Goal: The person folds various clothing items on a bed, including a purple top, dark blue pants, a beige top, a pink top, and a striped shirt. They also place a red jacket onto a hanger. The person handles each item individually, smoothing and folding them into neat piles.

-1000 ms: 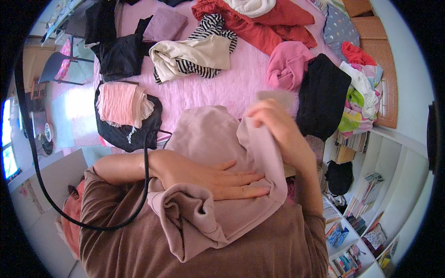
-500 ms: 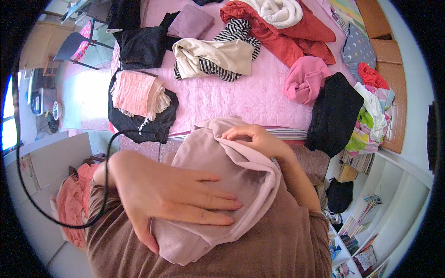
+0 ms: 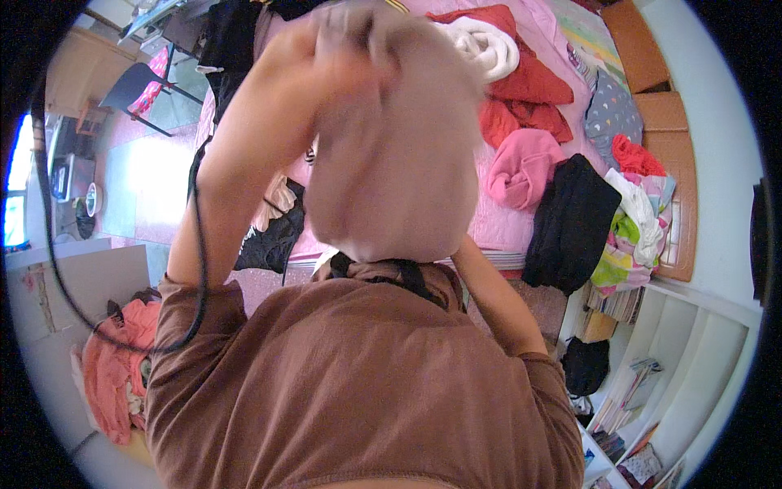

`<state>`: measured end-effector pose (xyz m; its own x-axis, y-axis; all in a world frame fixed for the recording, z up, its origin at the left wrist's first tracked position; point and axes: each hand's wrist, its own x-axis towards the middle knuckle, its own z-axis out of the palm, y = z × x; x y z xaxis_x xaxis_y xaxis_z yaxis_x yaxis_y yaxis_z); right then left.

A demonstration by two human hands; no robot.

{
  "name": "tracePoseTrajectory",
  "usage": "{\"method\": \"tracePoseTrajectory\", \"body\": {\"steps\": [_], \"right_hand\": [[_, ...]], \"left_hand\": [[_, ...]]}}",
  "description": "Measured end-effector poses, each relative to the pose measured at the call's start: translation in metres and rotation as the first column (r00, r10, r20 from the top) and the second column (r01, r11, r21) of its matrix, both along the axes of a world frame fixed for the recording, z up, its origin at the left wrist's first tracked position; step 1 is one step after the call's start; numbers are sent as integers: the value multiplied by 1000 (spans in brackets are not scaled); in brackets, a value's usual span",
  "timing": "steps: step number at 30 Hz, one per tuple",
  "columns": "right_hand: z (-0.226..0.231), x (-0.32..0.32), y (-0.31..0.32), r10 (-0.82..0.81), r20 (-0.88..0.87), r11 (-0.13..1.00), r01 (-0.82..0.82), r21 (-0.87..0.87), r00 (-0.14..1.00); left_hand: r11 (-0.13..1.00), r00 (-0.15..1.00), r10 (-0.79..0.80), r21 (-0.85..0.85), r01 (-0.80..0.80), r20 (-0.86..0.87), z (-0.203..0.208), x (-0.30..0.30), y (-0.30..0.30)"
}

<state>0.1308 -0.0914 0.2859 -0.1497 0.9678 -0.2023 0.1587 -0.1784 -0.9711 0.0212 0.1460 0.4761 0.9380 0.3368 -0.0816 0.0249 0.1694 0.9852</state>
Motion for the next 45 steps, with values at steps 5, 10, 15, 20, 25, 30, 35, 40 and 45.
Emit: {"method": "tracePoseTrajectory", "body": {"steps": [5, 10, 15, 20, 25, 30, 35, 40, 45], "right_hand": [[5, -21, -5, 40, 374, 960, -140, 244, 926], [10, -29, -8, 35, 618, 954, -210, 213, 786], [-23, -42, -22, -118, 595, 908, -156, 389, 795], [-74, -61, -30, -72, -78, 983, 84, 164, 994], [-69, -53, -28, 200, -63, 978, -195, 73, 978], [-18, -18, -62, -437, -657, 833, 2, -553, 614], [-13, 34, -103, -673, -545, 736, 527, -425, 500], [-36, 42, -143, -855, -491, 447, 716, -536, 166], [-81, 14, -161, -890, -446, 392, 656, -645, 94]], "left_hand": [[291, 918, 363, 917, -272, 157, -94, 41, 53], [646, 835, -445, 530, 549, -323, -146, -11, -40], [548, 869, -431, 694, 466, -243, -161, -64, -129], [264, 893, -419, 920, 291, -162, -172, -84, -131], [348, 934, -303, 891, 293, -189, -181, -86, -135], [551, 882, -277, 689, 472, -382, -200, -85, -133], [698, 887, -203, 574, 429, -416, -209, -47, -130], [951, 988, 96, 304, -55, -119, -253, -28, -117], [931, 880, 334, -27, -363, -337, -334, -61, -62]]}}
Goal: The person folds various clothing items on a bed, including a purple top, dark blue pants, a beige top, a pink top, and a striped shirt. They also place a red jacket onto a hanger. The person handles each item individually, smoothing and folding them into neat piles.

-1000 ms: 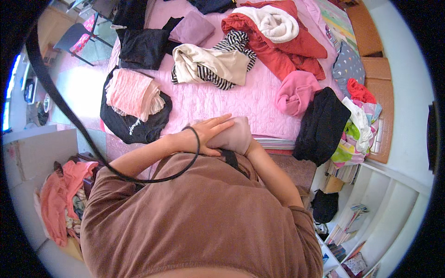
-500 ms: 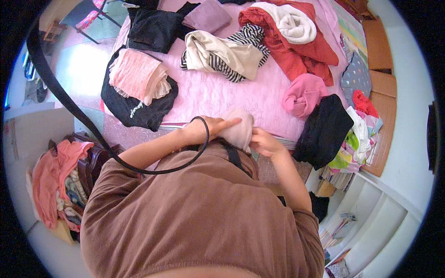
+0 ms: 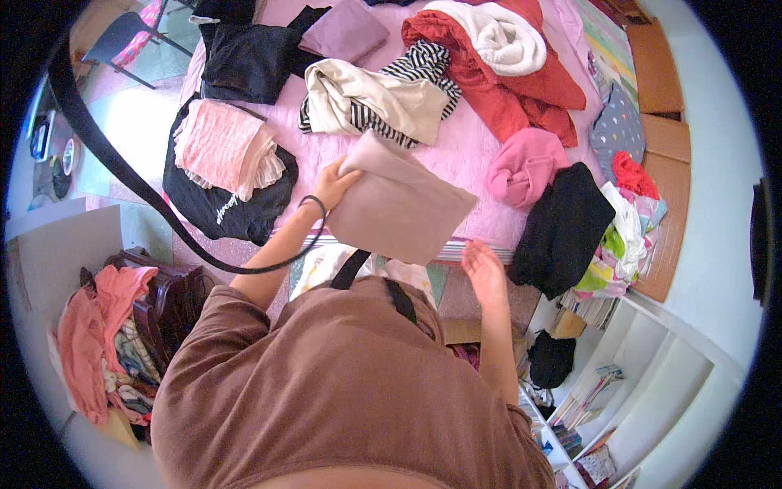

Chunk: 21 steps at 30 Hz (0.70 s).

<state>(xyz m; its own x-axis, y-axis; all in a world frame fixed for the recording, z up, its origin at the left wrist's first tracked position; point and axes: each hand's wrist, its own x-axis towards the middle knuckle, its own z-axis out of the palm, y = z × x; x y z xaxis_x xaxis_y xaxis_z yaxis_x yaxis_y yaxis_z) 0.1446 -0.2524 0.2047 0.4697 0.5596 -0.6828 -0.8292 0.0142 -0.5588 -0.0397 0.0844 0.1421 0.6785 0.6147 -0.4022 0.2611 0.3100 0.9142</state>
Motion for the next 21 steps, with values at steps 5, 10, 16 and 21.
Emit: {"method": "tracePoseTrajectory", "body": {"steps": [5, 10, 16, 21], "right_hand": [[-52, -10, 15, 101, -136, 972, -127, -196, 985], [-127, 33, 68, 195, -138, 946, -224, -233, 971], [-248, 124, 217, 81, 160, 854, 15, -521, 984], [-287, 130, 299, 41, 84, 896, 1, -444, 996]], "left_hand": [[954, 922, 247, 241, -177, -299, -186, -115, 38], [870, 635, 432, 480, -109, -640, -206, -172, 28], [971, 896, 231, 35, -235, -379, -122, -130, -13], [952, 934, 225, -143, -272, -278, -75, -87, -34]]}}
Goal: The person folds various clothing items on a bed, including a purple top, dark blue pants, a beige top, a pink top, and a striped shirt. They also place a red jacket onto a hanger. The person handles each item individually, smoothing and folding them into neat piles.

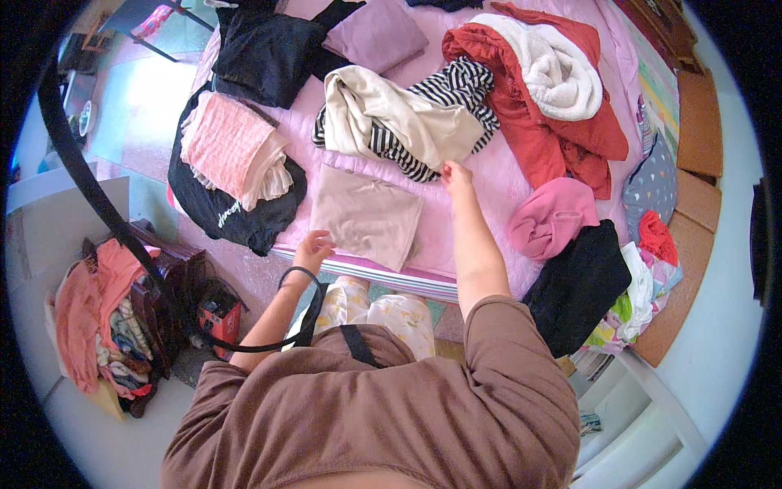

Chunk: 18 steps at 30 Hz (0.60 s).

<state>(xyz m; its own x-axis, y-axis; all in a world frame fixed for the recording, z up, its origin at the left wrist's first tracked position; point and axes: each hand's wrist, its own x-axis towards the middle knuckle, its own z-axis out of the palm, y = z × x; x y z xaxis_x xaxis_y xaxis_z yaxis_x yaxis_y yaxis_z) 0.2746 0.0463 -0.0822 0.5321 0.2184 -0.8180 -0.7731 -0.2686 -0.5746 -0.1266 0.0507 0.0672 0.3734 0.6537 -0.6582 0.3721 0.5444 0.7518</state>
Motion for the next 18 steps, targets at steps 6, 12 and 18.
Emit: {"method": "tracePoseTrajectory", "body": {"steps": [6, 12, 18], "right_hand": [[-8, -25, 0, -42, 453, 987, 107, -118, 890], [8, -9, -4, -160, -50, 954, 141, -265, 986], [136, -23, 34, 101, 143, 905, -151, 398, 985]], "left_hand": [[996, 998, -55, 76, 54, 6, 25, 62, 14], [993, 987, -93, 84, 82, 132, 32, 89, 15], [741, 951, -146, 607, 287, -271, 56, 102, 30]]}}
